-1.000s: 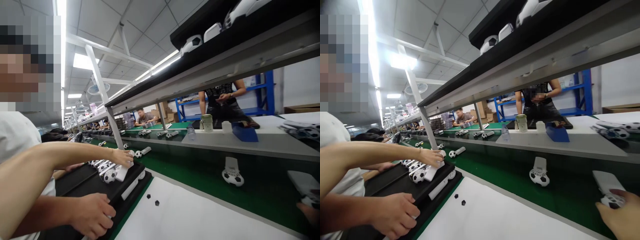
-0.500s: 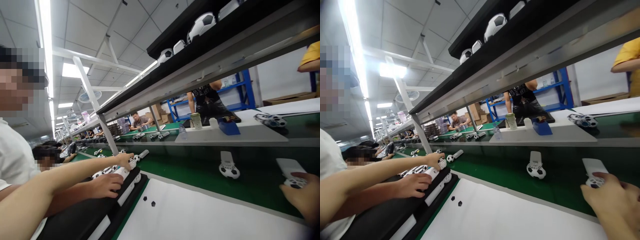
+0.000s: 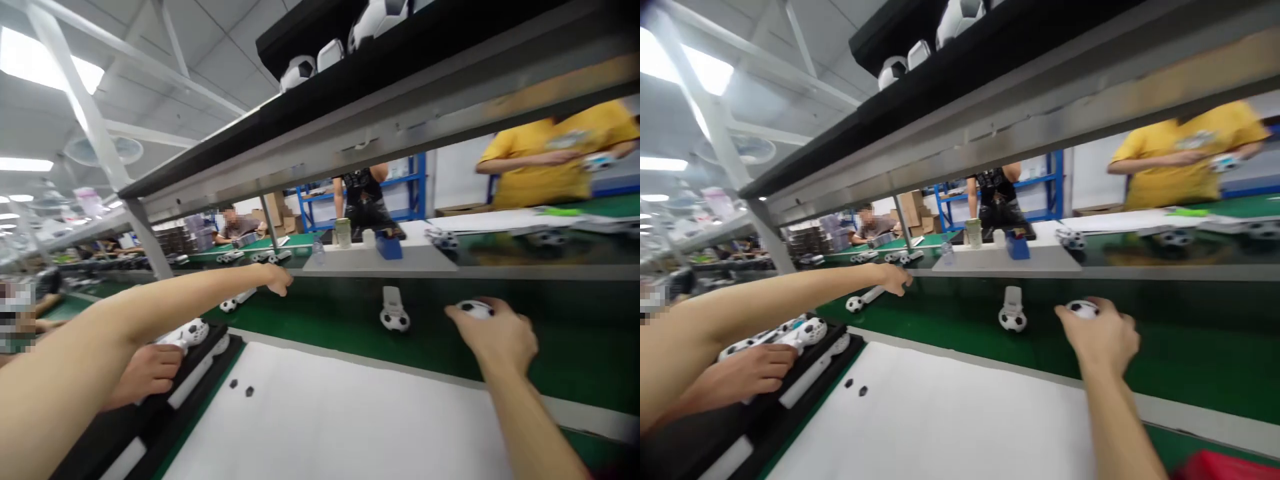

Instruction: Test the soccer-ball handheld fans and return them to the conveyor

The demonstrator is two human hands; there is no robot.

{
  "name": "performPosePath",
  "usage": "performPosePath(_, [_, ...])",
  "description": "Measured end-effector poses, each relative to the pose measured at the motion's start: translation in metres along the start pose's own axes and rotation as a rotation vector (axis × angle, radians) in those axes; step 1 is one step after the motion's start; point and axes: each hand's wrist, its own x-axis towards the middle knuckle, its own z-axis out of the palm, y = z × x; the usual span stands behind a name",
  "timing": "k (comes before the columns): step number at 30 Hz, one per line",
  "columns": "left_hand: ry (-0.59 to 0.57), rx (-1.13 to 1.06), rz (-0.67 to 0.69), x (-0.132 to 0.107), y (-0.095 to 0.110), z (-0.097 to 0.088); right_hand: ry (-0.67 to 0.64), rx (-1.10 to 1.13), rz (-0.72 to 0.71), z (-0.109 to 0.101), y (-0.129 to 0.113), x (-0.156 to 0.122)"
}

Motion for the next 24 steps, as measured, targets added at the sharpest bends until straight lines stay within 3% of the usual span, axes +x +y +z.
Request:
performPosePath(3, [-0.070,0.009,0.149,0.045,0.073,0.058,0.018,0.020,-0.017,-0.025,-0.012,0.002])
performPosePath(6, [-0.049,0.001,0.340,0.065,0.144,0.114,0.056,0.063,-0.040,-0.036,-0.015,-0.003])
performPosePath(8, [-0.007,-0.015,0.470,0.069,0.180,0.143,0.072,0.104,-0.031,-0.034,-0.011,-0.007])
performPosePath(11, [0.002,-0.030,0.633,0.073,0.213,0.168,0.062,0.187,0.001,-0.022,0.001,-0.009])
performPosePath(14, [-0.031,-0.067,0.724,0.085,0.224,0.176,0.033,0.216,0.050,-0.006,0.019,-0.005])
performPosePath(17, [-0.059,-0.180,0.731,0.099,0.217,0.172,-0.082,0.180,0.128,0.009,0.040,0.001])
performPosePath(21, [-0.007,-0.470,0.587,0.100,0.195,0.170,-0.226,0.191,0.238,0.024,0.061,0.009])
performPosePath(24, [0.078,-0.761,0.396,0.084,0.185,0.171,-0.320,0.337,0.292,0.027,0.059,0.012])
